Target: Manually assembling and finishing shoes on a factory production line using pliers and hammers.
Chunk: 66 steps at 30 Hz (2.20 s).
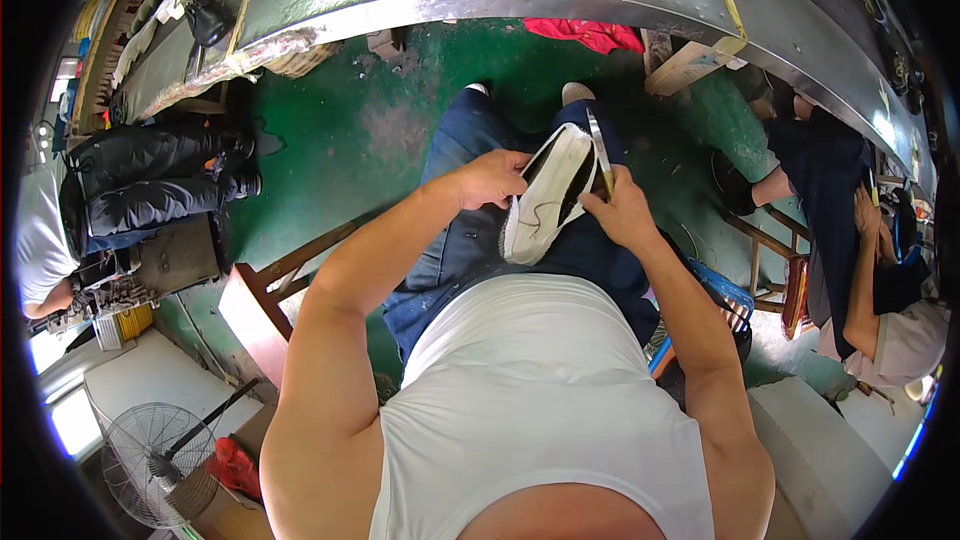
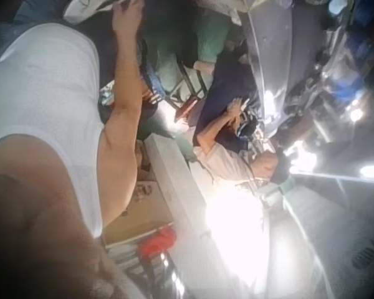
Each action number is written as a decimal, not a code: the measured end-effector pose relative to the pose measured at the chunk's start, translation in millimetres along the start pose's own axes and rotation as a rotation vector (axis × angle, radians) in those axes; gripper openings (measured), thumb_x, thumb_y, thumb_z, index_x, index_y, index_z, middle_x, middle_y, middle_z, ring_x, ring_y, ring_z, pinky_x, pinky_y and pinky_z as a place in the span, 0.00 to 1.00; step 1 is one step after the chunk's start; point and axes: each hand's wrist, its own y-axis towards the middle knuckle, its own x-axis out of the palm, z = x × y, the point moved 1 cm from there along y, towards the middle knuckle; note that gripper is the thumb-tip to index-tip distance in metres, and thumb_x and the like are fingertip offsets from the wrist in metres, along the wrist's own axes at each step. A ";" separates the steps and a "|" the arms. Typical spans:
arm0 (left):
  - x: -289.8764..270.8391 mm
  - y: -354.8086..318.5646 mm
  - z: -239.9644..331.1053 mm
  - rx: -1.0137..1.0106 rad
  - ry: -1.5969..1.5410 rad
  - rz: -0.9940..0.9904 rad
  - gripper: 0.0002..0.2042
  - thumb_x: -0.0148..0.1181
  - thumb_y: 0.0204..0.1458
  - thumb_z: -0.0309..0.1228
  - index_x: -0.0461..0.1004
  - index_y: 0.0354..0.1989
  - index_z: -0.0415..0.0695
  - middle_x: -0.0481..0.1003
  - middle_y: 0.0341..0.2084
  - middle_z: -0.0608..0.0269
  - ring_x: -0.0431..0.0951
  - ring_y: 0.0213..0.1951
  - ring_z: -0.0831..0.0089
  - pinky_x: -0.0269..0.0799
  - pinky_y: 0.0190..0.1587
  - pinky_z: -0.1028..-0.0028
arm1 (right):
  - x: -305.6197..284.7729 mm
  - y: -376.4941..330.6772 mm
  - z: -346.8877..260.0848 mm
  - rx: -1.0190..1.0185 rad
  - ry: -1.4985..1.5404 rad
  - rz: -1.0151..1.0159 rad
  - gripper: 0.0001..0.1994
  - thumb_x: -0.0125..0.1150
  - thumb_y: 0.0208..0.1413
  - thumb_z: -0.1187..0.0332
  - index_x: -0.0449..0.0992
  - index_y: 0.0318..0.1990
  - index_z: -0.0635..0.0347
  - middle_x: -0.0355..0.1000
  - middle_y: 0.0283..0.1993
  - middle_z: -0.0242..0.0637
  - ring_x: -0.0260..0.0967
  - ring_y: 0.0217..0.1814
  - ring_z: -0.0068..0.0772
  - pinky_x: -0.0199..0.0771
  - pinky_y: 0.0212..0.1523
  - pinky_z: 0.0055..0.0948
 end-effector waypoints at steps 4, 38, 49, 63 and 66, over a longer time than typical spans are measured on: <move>22.7 -8.9 -38.2 0.178 -0.341 -0.024 0.40 0.63 0.49 0.22 0.52 0.73 0.47 0.71 0.57 0.65 0.70 0.57 0.74 0.66 0.58 0.71 | -34.1 -24.1 -7.4 0.005 -0.235 -0.089 0.20 0.62 0.54 0.67 0.67 0.51 0.67 0.76 0.38 0.52 0.75 0.41 0.58 0.73 0.45 0.48; 63.1 -8.7 -45.2 0.150 -0.965 0.071 0.34 0.37 0.66 0.52 0.47 0.73 0.41 0.57 0.69 0.54 0.58 0.69 0.63 0.53 0.69 0.64 | -31.9 5.3 -71.2 -0.271 -0.691 -0.778 0.13 0.58 0.57 0.65 0.76 0.39 0.70 0.76 0.37 0.58 0.75 0.44 0.58 0.74 0.45 0.50; 57.1 28.7 -69.5 -0.040 -0.156 0.866 0.28 0.33 0.69 0.47 0.74 0.56 0.38 0.77 0.47 0.38 0.76 0.53 0.46 0.69 0.57 0.62 | 1.2 -6.8 -28.0 -0.079 -0.283 -0.670 0.15 0.60 0.56 0.63 0.70 0.43 0.66 0.74 0.39 0.56 0.73 0.43 0.59 0.72 0.47 0.50; 59.1 11.9 -45.9 0.343 0.575 0.668 0.27 0.42 0.66 0.38 0.49 0.73 0.55 0.58 0.64 0.31 0.76 0.48 0.36 0.73 0.53 0.55 | -21.9 23.0 0.4 -0.114 -0.334 -0.530 0.10 0.58 0.58 0.65 0.72 0.39 0.64 0.75 0.36 0.53 0.74 0.40 0.58 0.74 0.43 0.46; 50.9 13.4 -39.6 0.247 0.614 0.587 0.28 0.42 0.66 0.39 0.47 0.74 0.59 0.57 0.64 0.30 0.76 0.47 0.36 0.74 0.52 0.54 | -54.2 32.7 -31.0 0.250 -0.045 -0.732 0.12 0.56 0.61 0.62 0.71 0.37 0.64 0.74 0.35 0.57 0.73 0.36 0.61 0.73 0.40 0.47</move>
